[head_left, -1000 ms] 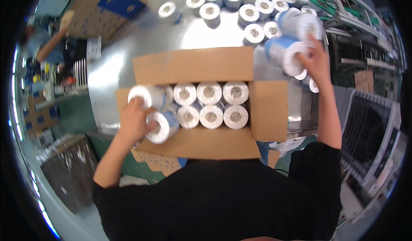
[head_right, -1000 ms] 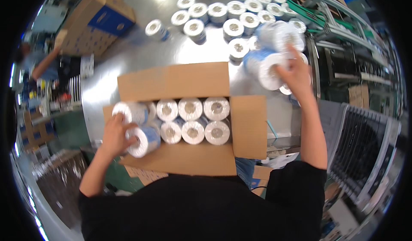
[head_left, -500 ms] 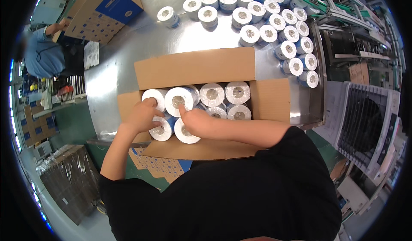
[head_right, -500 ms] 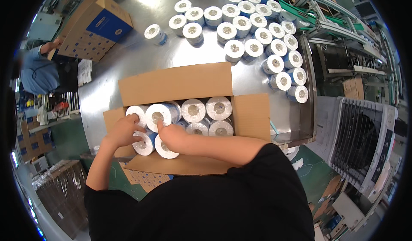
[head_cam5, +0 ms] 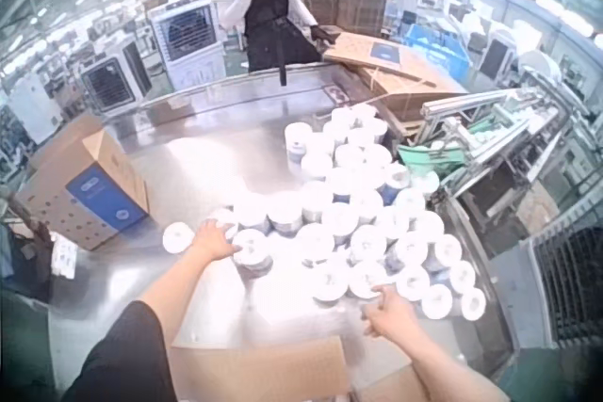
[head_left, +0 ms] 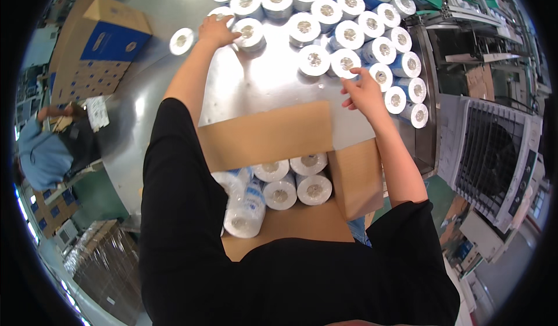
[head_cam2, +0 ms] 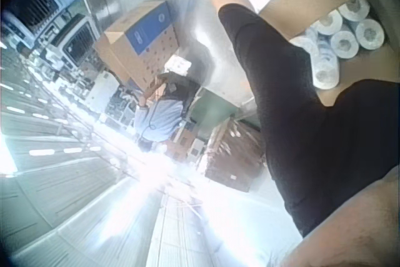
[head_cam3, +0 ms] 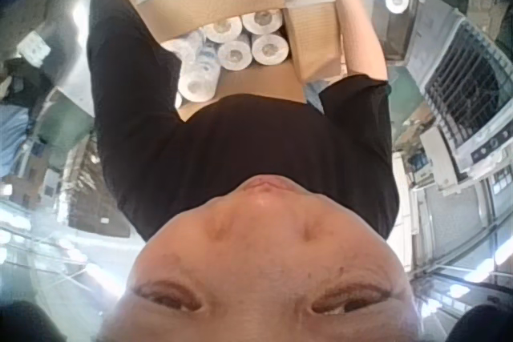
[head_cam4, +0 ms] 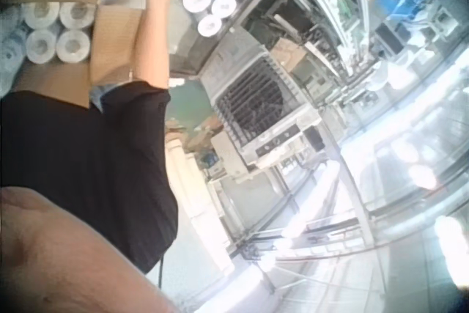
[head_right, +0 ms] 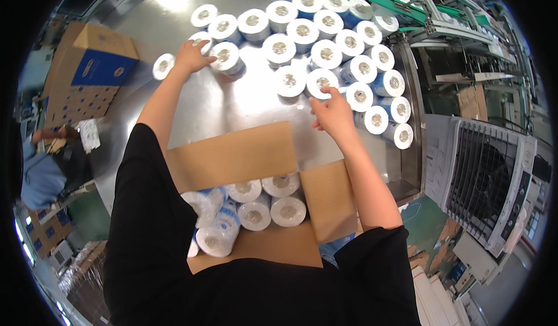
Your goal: The person picks up wrapped rolls from a table and places them into a cardboard box, then moves to a stack of flattened boxes to pick up a new one and opens it.
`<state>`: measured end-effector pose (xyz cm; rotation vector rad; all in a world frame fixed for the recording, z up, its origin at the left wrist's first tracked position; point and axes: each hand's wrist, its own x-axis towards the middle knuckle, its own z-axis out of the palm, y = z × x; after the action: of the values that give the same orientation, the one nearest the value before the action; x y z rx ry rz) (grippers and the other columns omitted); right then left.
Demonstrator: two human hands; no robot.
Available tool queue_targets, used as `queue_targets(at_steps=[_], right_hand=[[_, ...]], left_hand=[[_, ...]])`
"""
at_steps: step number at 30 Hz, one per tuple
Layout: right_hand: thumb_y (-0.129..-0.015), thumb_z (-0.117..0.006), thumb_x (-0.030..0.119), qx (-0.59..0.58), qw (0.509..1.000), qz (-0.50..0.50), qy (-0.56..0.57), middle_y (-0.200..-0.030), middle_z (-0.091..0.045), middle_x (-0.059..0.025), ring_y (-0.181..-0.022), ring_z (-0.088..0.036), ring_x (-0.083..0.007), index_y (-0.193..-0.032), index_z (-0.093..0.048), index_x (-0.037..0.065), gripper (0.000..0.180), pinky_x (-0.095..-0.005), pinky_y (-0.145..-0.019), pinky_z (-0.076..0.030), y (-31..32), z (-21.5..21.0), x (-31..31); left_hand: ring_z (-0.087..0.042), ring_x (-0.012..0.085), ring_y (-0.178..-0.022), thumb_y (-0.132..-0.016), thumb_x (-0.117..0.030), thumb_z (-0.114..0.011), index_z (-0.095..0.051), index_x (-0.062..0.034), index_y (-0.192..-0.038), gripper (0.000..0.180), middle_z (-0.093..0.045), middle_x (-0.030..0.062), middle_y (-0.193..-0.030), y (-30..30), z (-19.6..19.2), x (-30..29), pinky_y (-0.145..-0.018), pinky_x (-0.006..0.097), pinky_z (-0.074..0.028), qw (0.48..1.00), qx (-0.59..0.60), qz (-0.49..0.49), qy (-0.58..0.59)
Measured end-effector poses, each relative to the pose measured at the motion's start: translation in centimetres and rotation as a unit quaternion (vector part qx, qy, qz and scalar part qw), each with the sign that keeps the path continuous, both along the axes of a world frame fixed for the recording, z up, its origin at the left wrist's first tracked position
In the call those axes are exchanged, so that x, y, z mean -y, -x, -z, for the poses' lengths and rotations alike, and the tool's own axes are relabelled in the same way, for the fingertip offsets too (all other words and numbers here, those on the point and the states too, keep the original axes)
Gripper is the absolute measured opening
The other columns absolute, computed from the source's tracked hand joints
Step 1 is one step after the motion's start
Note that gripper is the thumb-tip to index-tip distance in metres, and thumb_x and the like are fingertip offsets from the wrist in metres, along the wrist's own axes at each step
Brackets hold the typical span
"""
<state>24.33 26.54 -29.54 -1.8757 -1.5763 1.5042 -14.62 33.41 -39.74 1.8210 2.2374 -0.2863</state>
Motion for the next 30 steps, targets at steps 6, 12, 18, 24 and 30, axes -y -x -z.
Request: queue_targets(at_steps=[6, 12, 18, 24, 30], right_hand=[[-0.081, -0.06, 0.034, 0.257, 0.964, -0.035, -0.052, -0.082, -0.065, -0.0207, -0.065, -0.065, -0.0319, -0.136, -0.028, -0.001, 0.073, -0.0404, -0.056, -0.052, -2.1, 9.6, -2.3], [-0.077, -0.063, 0.03, 0.372, 0.894, -0.159, -0.191, -0.099, -0.062, -0.0215, -0.086, -0.062, -0.0366, -0.135, -0.036, 0.012, 0.067, -0.0439, -0.074, -0.05, -4.1, 11.0, -6.0], [-0.07, -0.068, 0.013, 0.202, 0.907, -0.349, -0.122, -0.095, -0.062, -0.0215, -0.085, -0.062, -0.0346, -0.139, -0.028, 0.009, 0.08, -0.0413, -0.075, -0.05, -4.9, 10.8, -10.5], [-0.068, -0.07, 0.02, 0.156, 0.947, -0.241, -0.145, -0.089, -0.062, -0.0238, -0.087, -0.06, -0.0381, -0.133, -0.034, 0.01, 0.075, -0.043, -0.077, -0.048, -4.8, 14.6, -9.6], [-0.065, -0.072, 0.024, 0.118, 0.961, -0.174, -0.179, -0.091, -0.064, -0.0218, -0.087, -0.063, -0.0329, -0.124, -0.048, 0.005, 0.067, -0.0391, -0.078, -0.049, -7.7, 2.0, -4.1]], left_hand=[[-0.038, 0.0375, -0.121, -0.069, -0.058, -0.059, -0.06, -0.0228, -0.121, 0.063, -0.048, 0.0187, -0.126, -4.6, 2.5, -3.7, -0.099, 0.043, -0.037, 0.996, -0.06, -0.06, 0.017], [-0.057, 0.0312, -0.099, -0.067, -0.045, -0.069, -0.07, -0.0124, -0.103, 0.048, -0.063, 0.0183, -0.103, -0.8, -2.2, 0.2, -0.084, 0.039, -0.047, 0.996, 0.056, 0.068, 0.006], [-0.058, 0.012, -0.075, -0.08, -0.015, -0.059, -0.062, 0.0022, -0.096, 0.024, -0.065, 0.0085, -0.097, 1.4, -16.1, 10.5, -0.07, 0.025, -0.047, 0.883, 0.445, -0.144, -0.045], [-0.06, 0.0179, -0.084, -0.08, -0.009, -0.061, -0.06, 0.0018, -0.109, 0.031, -0.062, 0.011, -0.098, -4.7, -24.1, 29.0, -0.075, 0.028, -0.05, 0.536, 0.697, -0.469, 0.088], [-0.055, 0.0253, -0.087, -0.07, -0.011, -0.068, -0.064, -0.0014, -0.107, 0.039, -0.054, 0.0124, -0.091, -15.9, -26.4, 30.3, -0.075, 0.036, -0.046, 0.903, 0.413, -0.005, 0.12]])
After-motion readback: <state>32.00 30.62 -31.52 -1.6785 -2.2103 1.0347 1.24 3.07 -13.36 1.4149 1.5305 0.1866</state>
